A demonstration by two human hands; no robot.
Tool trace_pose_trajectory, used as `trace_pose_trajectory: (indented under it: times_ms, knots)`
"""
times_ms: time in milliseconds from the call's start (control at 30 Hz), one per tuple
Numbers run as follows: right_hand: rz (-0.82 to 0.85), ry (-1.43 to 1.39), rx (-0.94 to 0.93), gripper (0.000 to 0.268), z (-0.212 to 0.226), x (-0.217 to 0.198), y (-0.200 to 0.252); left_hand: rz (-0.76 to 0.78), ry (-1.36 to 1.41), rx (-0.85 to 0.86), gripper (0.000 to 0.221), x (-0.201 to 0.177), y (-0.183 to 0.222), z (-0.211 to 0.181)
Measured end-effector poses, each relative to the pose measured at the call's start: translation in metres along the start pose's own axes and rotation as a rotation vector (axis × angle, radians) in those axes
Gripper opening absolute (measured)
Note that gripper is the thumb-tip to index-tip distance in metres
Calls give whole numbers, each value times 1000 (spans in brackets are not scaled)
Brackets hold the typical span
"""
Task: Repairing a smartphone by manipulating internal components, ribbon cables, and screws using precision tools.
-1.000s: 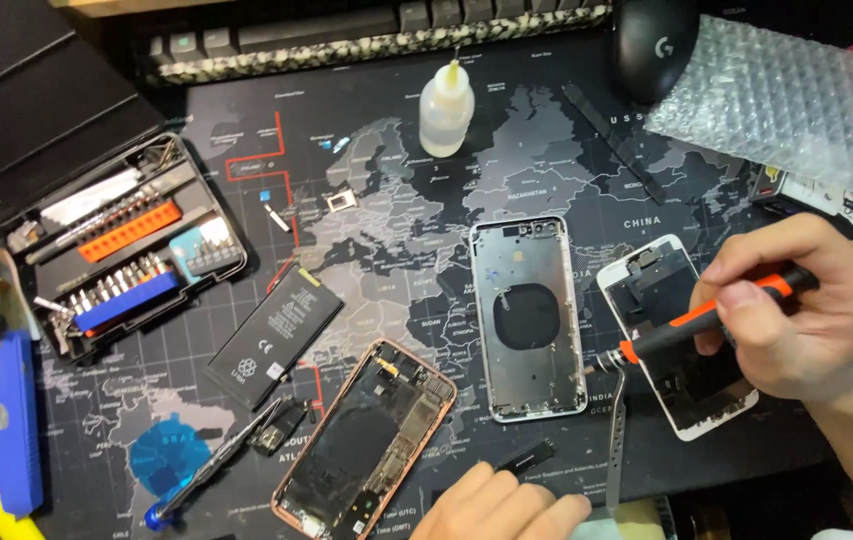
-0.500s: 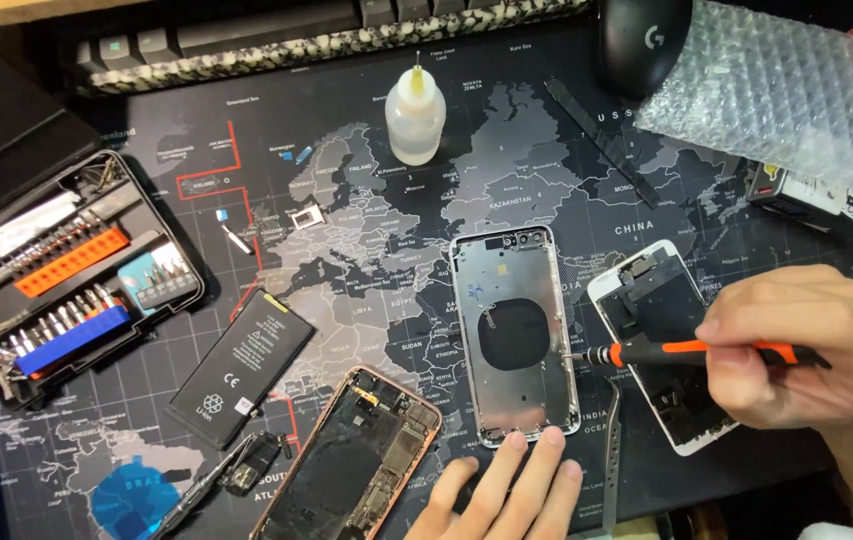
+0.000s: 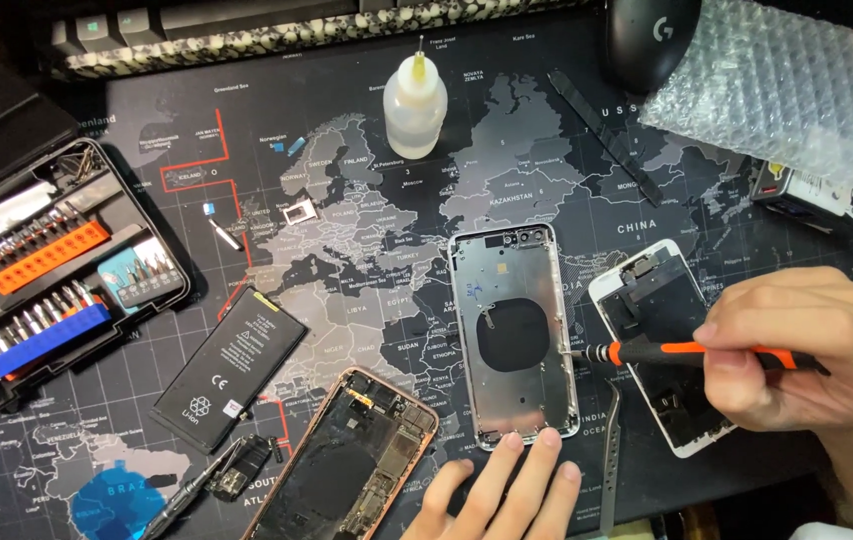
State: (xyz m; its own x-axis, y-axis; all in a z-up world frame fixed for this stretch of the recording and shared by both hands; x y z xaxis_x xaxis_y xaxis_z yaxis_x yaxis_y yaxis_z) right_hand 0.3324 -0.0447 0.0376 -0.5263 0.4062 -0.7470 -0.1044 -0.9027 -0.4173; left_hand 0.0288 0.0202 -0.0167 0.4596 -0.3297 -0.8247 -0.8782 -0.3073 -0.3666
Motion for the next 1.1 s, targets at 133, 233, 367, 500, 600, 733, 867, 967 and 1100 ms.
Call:
trace_pose_trajectory:
  times_ms: [133,233,367,500,600,733,867,967,1100]
  knots:
    - [-1,-3,-26,11,-1,1,-1,-38,-8,-12,28,-5,-6,1]
    - [21,-6,2,9,0,0,0,-57,-18,-15,27,-4,-6,1]
    - [17,-19,-9,9,-1,0,1,-3,13,-11,35,-3,-1,-1]
    - [-36,-136,19,14,0,-2,11,58,451,-212,37,-10,3,8]
    - [-80,-285,24,14,1,1,28,118,779,-512,38,-36,-19,13]
    - [-9,-446,-44,27,6,6,39,69,885,-685,27,-54,-38,18]
    - [93,-449,-4,21,19,8,32,45,972,-607,21,-52,-37,21]
    - [103,-471,7,20,18,12,36,-58,992,-513,11,-54,-40,21]
    - [83,-453,2,14,21,12,33,-18,992,-565,11,-55,-41,22]
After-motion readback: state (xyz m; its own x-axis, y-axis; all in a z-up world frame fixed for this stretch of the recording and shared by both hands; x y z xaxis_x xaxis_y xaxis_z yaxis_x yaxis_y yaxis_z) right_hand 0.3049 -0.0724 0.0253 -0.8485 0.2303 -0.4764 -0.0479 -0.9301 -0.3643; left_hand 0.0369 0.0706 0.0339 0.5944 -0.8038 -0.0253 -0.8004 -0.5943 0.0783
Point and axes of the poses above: each hand's wrist, its own y-axis away from the middle knuckle, its own x-axis out of the palm, z = x × y, the point moved 2 cm from there along -y, towards the middle knuckle, and after that the axes turned 7 degrees about y, right-handed, at the moved point
